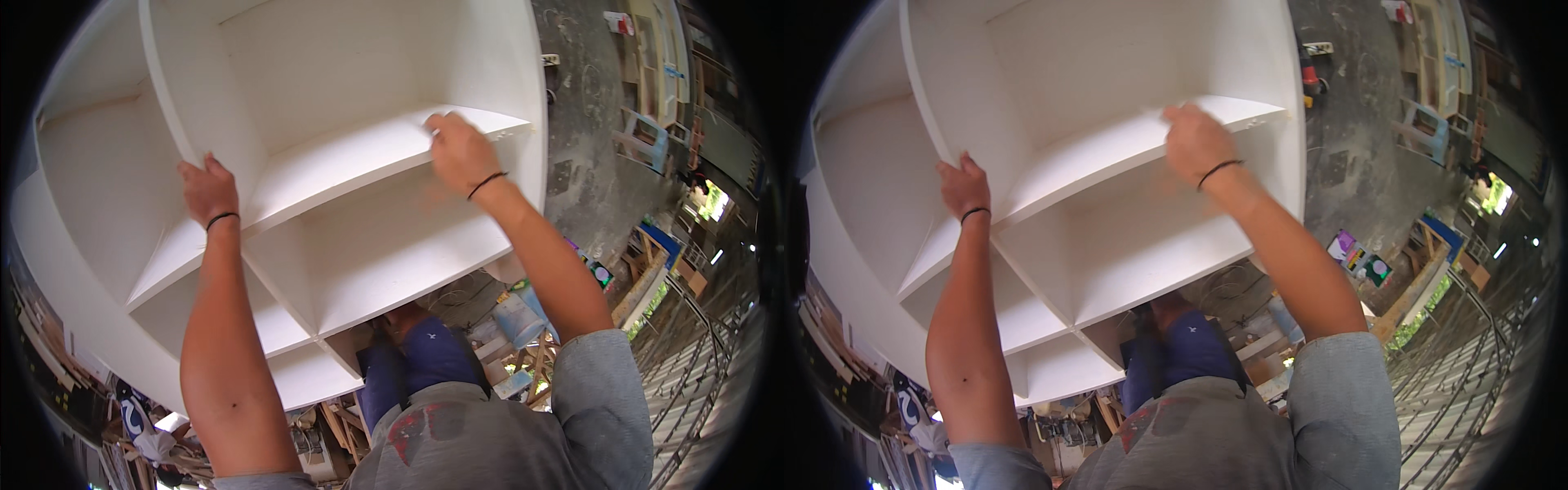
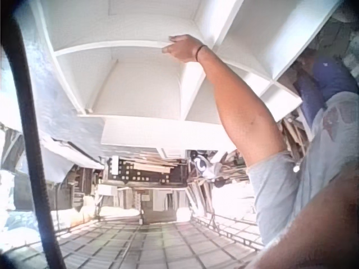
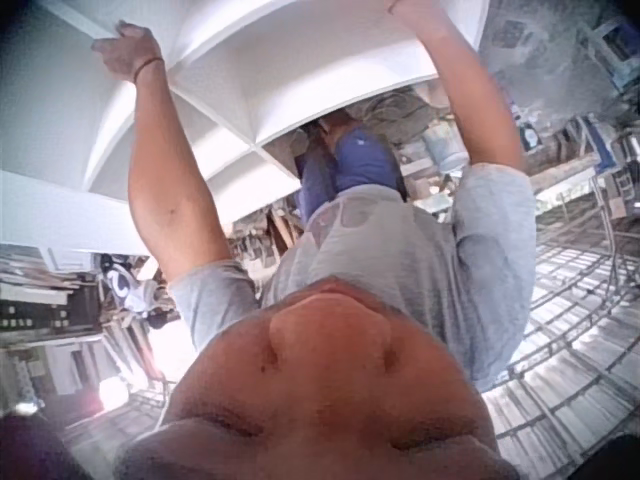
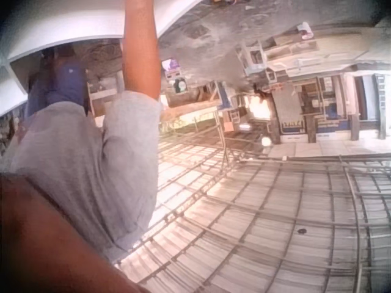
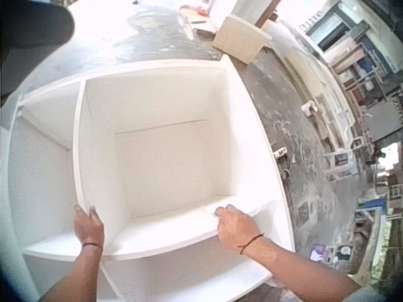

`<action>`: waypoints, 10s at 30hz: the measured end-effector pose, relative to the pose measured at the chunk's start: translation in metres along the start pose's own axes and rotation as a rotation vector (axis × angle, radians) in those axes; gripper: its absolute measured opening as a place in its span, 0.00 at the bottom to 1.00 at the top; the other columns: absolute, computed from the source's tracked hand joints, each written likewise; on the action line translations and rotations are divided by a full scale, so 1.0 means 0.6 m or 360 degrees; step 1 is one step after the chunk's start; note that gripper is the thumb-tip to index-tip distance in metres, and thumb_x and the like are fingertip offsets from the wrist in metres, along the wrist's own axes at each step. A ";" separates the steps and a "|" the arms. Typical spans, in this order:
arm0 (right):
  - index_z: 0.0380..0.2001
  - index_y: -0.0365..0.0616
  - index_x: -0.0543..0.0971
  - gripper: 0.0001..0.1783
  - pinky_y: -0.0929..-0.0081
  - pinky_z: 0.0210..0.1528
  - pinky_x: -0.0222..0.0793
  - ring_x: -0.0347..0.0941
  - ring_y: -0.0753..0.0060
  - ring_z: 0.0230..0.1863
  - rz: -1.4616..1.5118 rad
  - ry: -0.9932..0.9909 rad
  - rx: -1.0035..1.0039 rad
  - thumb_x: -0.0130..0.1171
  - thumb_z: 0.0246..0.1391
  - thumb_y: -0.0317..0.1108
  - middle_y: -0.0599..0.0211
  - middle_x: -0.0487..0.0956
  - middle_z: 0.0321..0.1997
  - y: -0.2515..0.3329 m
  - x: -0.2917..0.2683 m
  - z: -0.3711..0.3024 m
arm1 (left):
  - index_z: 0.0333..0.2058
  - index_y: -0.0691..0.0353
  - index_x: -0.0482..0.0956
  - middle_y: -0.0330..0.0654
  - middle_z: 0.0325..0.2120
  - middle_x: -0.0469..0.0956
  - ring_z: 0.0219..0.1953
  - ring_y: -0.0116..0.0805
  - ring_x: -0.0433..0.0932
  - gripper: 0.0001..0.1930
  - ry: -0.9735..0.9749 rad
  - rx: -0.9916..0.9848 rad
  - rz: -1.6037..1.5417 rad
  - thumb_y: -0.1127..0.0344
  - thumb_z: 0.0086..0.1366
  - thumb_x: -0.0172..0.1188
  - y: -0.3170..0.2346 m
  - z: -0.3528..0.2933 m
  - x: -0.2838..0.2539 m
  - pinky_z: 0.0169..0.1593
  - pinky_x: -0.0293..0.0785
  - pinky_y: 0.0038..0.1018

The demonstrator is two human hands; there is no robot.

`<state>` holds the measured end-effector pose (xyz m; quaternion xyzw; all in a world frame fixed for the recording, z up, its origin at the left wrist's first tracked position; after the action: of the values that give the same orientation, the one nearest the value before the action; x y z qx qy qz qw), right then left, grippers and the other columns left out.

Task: The person assembles a white wooden shelf unit by hand, inserting vertical and horizontal dividers into the frame. The person aligns and secures each piece, ensuring the structure is stable.

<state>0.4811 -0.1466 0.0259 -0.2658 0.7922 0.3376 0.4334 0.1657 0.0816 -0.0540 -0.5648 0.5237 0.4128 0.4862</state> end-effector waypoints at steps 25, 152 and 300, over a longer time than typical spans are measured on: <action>0.38 0.45 0.80 0.11 0.56 0.37 0.72 0.76 0.50 0.36 -0.0693 -0.0007 0.0244 0.50 0.56 0.32 0.51 0.75 0.34 -0.156 -0.009 -0.009 | 0.41 0.67 0.64 0.58 0.29 0.79 0.32 0.59 0.79 0.20 0.0054 -0.0044 -0.0104 0.53 0.67 0.51 -0.012 -0.008 -0.004 0.36 0.75 0.48; 0.42 0.48 0.80 0.15 0.56 0.42 0.76 0.77 0.52 0.41 -0.0418 0.0510 0.0122 0.51 0.51 0.31 0.55 0.78 0.37 0.035 0.099 -0.008 | 0.38 0.66 0.63 0.57 0.28 0.79 0.31 0.59 0.79 0.20 0.0081 -0.0079 -0.0047 0.51 0.66 0.52 0.001 -0.010 0.006 0.34 0.75 0.47; 0.42 0.54 0.81 0.16 0.58 0.42 0.66 0.77 0.57 0.38 -0.1491 0.0193 0.0059 0.53 0.49 0.31 0.62 0.78 0.35 -0.275 -0.091 0.001 | 0.41 0.64 0.67 0.57 0.31 0.80 0.34 0.59 0.79 0.21 -0.0031 -0.0029 -0.0020 0.50 0.66 0.52 0.012 -0.004 0.010 0.37 0.76 0.47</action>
<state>0.6256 -0.2430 0.0228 -0.6061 0.6167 0.0754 0.4966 0.1594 0.0782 -0.0603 -0.5684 0.5116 0.4198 0.4888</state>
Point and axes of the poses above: each hand's wrist, its own z-axis towards the middle knuckle, its own x-axis out of the palm, y = z × x, the point moved 9 cm from there along z, towards the middle knuckle
